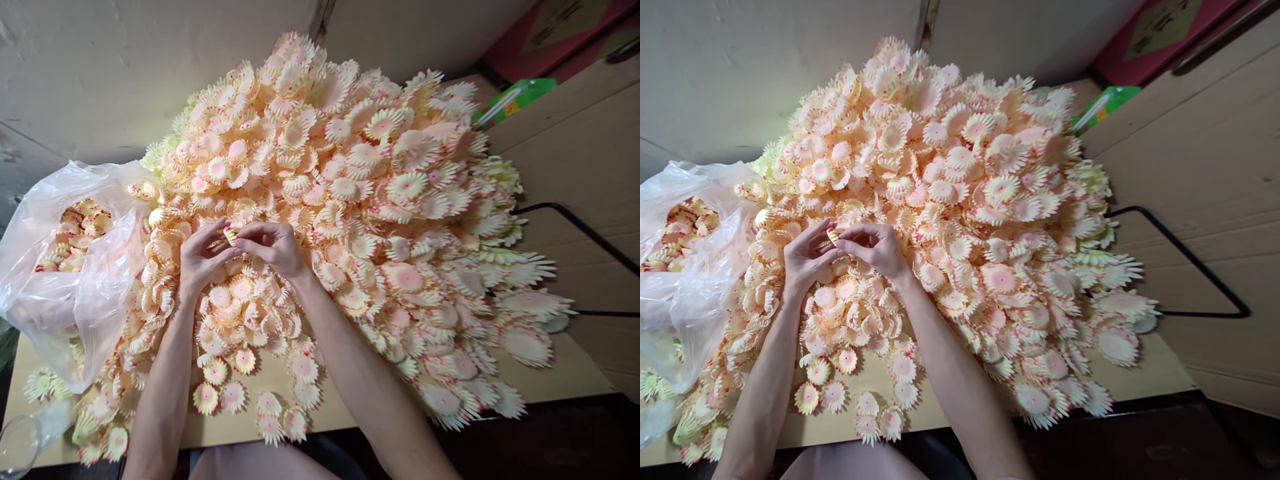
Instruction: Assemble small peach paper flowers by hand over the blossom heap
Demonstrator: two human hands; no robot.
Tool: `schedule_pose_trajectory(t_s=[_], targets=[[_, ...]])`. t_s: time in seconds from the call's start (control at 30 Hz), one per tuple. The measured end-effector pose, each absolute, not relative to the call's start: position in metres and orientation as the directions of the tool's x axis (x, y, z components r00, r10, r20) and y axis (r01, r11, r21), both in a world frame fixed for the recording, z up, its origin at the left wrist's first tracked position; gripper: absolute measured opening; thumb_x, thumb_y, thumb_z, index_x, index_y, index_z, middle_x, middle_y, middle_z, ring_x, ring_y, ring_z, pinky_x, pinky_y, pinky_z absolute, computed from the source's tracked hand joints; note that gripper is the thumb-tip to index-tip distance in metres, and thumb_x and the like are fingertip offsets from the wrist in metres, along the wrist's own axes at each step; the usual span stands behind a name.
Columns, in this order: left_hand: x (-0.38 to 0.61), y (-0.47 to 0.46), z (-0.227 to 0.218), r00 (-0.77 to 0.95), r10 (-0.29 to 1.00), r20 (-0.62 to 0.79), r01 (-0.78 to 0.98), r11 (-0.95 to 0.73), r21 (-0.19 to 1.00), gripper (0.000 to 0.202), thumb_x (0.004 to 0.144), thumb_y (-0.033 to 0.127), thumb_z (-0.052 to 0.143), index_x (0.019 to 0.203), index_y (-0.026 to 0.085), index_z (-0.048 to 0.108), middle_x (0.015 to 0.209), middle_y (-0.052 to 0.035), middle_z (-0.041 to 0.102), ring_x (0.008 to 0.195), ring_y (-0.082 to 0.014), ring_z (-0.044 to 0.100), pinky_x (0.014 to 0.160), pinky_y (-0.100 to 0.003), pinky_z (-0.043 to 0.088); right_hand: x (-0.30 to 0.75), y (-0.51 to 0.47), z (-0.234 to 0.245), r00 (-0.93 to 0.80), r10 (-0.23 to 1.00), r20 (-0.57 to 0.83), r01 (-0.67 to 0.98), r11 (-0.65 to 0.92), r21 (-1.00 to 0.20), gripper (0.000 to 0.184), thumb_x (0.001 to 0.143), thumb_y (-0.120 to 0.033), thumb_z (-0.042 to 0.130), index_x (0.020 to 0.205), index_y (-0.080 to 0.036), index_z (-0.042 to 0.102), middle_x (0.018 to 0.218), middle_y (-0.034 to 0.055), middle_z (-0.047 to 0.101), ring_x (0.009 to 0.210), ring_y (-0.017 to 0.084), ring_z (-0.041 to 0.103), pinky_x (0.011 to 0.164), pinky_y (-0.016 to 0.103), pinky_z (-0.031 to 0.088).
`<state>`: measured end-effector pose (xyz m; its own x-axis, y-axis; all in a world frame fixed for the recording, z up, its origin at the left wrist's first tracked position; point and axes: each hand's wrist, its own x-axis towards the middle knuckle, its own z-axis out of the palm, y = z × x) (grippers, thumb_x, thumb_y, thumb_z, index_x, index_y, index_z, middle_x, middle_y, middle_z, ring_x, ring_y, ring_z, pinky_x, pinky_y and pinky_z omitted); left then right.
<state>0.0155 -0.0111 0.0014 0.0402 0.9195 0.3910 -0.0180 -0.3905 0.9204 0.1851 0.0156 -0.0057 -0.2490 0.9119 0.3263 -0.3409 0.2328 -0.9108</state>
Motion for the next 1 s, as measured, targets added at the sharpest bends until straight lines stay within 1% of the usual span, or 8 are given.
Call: schedule_pose_trajectory(t_s=[0.1, 0.2, 0.3, 0.4, 0.63, 0.77, 0.9, 1.0], targets=[[0.0155, -0.0119, 0.0006, 0.016, 0.947, 0.321, 0.0, -0.321, 0.947, 0.053, 0.065, 0.029, 0.088, 0.116, 0.022, 0.074, 0.115, -0.0107, 0.073, 0.096, -0.0219, 0.073, 0.087, -0.034, 0.062, 0.1867, 0.0163, -0.0072, -0.262, 0.904, 0.337, -0.363, 0.232, -0.902, 0.018, 0.075, -0.038, 0.08, 0.084, -0.022, 0.078, 0.087, 0.0028, 0.075, 0.08, 0.015, 0.069, 0.077, 0.029, 0.056], [0.013, -0.0119, -0.002, -0.009, 0.957, 0.288, 0.095, -0.286, 0.953, 0.051, 0.069, 0.033, 0.085, 0.117, 0.018, 0.074, 0.11, -0.0108, 0.075, 0.095, -0.0233, 0.073, 0.09, -0.035, 0.06, 0.1878, 0.0176, -0.009, -0.248, 0.908, 0.338, -0.368, 0.234, -0.9, 0.021, 0.08, -0.042, 0.076, 0.085, -0.021, 0.079, 0.088, 0.0037, 0.075, 0.083, 0.016, 0.07, 0.081, 0.03, 0.057], [0.0103, -0.0115, -0.0043, -0.009, 0.95, 0.312, 0.22, -0.303, 0.927, 0.044, 0.076, 0.038, 0.08, 0.113, 0.015, 0.076, 0.107, -0.0107, 0.075, 0.098, -0.0256, 0.072, 0.093, -0.036, 0.058, 0.1879, 0.0187, -0.0096, -0.229, 0.927, 0.296, -0.361, 0.201, -0.911, 0.027, 0.078, -0.046, 0.076, 0.083, -0.02, 0.078, 0.084, 0.0037, 0.075, 0.077, 0.016, 0.069, 0.071, 0.028, 0.056], [0.0096, -0.0121, -0.0041, -0.002, 0.942, 0.335, 0.266, -0.323, 0.908, 0.039, 0.078, 0.039, 0.077, 0.109, 0.015, 0.077, 0.105, -0.0098, 0.076, 0.097, -0.0262, 0.073, 0.092, -0.037, 0.058, 0.1877, 0.0191, -0.009, -0.215, 0.94, 0.266, -0.358, 0.178, -0.917, 0.029, 0.078, -0.049, 0.076, 0.081, -0.02, 0.077, 0.08, 0.0032, 0.074, 0.072, 0.015, 0.067, 0.063, 0.025, 0.053], [0.0124, -0.0159, 0.0003, 0.011, 0.929, 0.371, 0.303, -0.356, 0.884, 0.029, 0.08, 0.036, 0.075, 0.102, 0.017, 0.08, 0.099, -0.0087, 0.077, 0.092, -0.026, 0.074, 0.09, -0.038, 0.059, 0.1876, 0.0192, -0.0081, -0.225, 0.934, 0.277, -0.366, 0.183, -0.913, 0.024, 0.078, -0.044, 0.077, 0.08, -0.02, 0.077, 0.079, 0.0028, 0.073, 0.07, 0.014, 0.066, 0.065, 0.026, 0.053], [0.0125, -0.0137, -0.0012, 0.0, 0.934, 0.358, 0.28, -0.344, 0.896, 0.035, 0.075, 0.035, 0.08, 0.105, 0.017, 0.079, 0.101, -0.0084, 0.076, 0.091, -0.0256, 0.074, 0.088, -0.037, 0.06, 0.187, 0.0197, -0.0083, -0.215, 0.936, 0.278, -0.34, 0.195, -0.92, 0.023, 0.075, -0.043, 0.078, 0.08, -0.02, 0.077, 0.08, 0.0021, 0.073, 0.073, 0.014, 0.066, 0.069, 0.027, 0.055], [0.0139, -0.0128, -0.0004, -0.004, 0.951, 0.308, 0.211, -0.3, 0.93, 0.049, 0.068, 0.035, 0.085, 0.114, 0.018, 0.076, 0.102, -0.0066, 0.076, 0.087, -0.0231, 0.074, 0.085, -0.034, 0.06, 0.1859, 0.0198, -0.0082, -0.192, 0.944, 0.267, -0.369, 0.183, -0.911, 0.025, 0.073, -0.043, 0.08, 0.082, -0.02, 0.076, 0.083, 0.0021, 0.074, 0.077, 0.015, 0.069, 0.074, 0.028, 0.057], [0.015, -0.0136, 0.002, 0.002, 0.958, 0.288, 0.181, -0.283, 0.942, 0.052, 0.068, 0.034, 0.085, 0.116, 0.019, 0.075, 0.104, -0.0056, 0.076, 0.088, -0.0218, 0.073, 0.085, -0.032, 0.06, 0.1854, 0.0196, -0.008, -0.19, 0.943, 0.274, -0.395, 0.182, -0.9, 0.025, 0.072, -0.042, 0.081, 0.082, -0.02, 0.074, 0.085, 0.0026, 0.074, 0.079, 0.016, 0.07, 0.078, 0.03, 0.058]])
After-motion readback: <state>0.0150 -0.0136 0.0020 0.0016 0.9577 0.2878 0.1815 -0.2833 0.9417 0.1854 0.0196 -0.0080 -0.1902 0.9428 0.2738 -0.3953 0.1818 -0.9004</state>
